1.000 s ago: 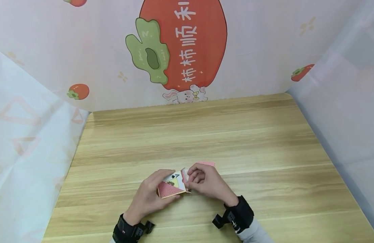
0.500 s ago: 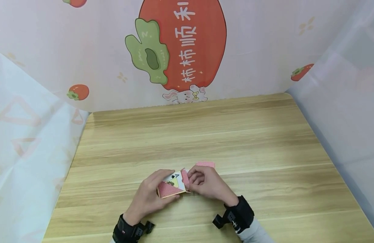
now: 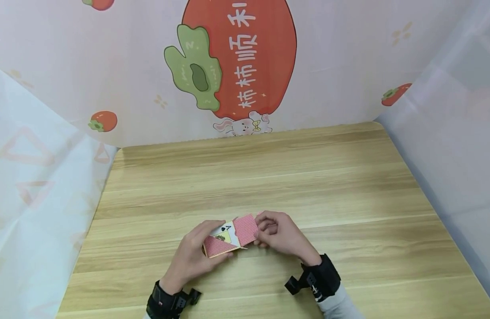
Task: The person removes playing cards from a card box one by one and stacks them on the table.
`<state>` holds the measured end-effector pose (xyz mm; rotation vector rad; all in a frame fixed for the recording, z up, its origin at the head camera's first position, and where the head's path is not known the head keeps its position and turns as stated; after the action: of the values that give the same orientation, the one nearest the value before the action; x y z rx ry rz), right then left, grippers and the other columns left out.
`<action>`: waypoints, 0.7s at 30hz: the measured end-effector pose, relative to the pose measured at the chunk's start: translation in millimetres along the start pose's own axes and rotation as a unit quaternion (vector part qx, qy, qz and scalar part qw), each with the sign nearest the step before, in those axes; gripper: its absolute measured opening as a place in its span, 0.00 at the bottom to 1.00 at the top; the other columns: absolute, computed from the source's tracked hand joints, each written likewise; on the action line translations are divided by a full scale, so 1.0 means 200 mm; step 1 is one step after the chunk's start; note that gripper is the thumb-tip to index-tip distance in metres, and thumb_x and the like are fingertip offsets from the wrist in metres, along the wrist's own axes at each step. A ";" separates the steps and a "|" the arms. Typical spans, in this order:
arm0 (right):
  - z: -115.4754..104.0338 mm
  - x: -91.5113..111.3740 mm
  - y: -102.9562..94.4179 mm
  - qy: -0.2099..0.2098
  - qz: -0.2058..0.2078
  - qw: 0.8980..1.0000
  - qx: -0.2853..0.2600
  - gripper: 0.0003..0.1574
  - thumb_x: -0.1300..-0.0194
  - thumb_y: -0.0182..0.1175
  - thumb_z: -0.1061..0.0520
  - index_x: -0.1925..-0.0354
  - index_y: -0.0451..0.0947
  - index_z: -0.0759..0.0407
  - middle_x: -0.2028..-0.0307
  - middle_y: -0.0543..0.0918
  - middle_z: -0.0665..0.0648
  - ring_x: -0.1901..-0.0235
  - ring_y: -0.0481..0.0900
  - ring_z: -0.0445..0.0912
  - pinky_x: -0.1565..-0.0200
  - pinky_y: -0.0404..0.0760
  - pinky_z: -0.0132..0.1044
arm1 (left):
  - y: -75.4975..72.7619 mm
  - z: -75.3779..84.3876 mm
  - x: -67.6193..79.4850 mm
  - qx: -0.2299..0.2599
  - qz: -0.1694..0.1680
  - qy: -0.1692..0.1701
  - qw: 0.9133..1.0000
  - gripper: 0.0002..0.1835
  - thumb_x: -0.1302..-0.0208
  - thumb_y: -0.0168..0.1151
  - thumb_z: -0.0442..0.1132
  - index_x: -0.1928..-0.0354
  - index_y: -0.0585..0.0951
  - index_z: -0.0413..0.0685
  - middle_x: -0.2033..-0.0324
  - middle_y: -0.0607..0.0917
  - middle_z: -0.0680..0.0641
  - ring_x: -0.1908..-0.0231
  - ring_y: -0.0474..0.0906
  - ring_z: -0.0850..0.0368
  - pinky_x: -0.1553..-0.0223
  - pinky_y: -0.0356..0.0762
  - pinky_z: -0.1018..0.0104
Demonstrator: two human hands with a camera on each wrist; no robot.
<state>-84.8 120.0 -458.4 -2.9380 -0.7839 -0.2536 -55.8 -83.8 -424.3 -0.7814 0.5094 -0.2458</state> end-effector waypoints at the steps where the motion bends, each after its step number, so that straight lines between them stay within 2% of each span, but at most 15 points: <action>1: 0.00 0.00 -0.01 0.003 0.001 1.000 -0.009 0.18 0.33 0.65 0.65 0.48 0.76 0.74 0.61 0.85 0.68 0.64 0.89 0.65 0.63 0.87 0.54 | 0.00 0.00 0.00 0.002 0.001 0.000 1.000 0.42 0.56 0.84 0.53 0.36 0.80 0.51 0.45 0.85 0.52 0.49 0.82 0.58 0.54 0.85 0.58; 10: -0.01 0.02 -0.12 0.001 0.043 0.999 -0.017 0.18 0.30 0.62 0.65 0.44 0.76 0.71 0.56 0.80 0.69 0.61 0.90 0.59 0.60 0.88 0.49 | -0.01 -0.02 0.00 0.007 0.003 -0.006 1.000 0.43 0.58 0.85 0.51 0.36 0.80 0.52 0.44 0.85 0.52 0.48 0.82 0.58 0.52 0.85 0.56; 15: -0.02 0.02 -0.17 -0.004 0.063 0.998 -0.023 0.20 0.30 0.61 0.65 0.42 0.76 0.73 0.52 0.77 0.72 0.62 0.89 0.62 0.58 0.88 0.48 | -0.02 -0.02 0.00 0.008 0.004 -0.004 1.000 0.42 0.57 0.84 0.51 0.36 0.80 0.51 0.44 0.85 0.52 0.47 0.82 0.57 0.51 0.84 0.56; 21: -0.01 0.03 -0.22 0.002 0.095 0.996 0.001 0.18 0.29 0.60 0.65 0.43 0.80 0.70 0.51 0.79 0.70 0.63 0.89 0.56 0.62 0.88 0.45 | -0.02 -0.02 0.00 0.005 0.007 -0.002 1.000 0.42 0.57 0.85 0.52 0.36 0.80 0.50 0.44 0.85 0.51 0.47 0.82 0.57 0.51 0.84 0.55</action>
<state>-102.1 159.9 -453.3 -2.9820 -0.5000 -0.2423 -57.6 -87.8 -423.7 -0.7676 0.5100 -0.2346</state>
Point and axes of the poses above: each hand's wrist, its own x-axis away from the middle knuckle, its own y-axis out of the palm, z = x × y, the point moved 9 cm from there along -x, towards the middle knuckle
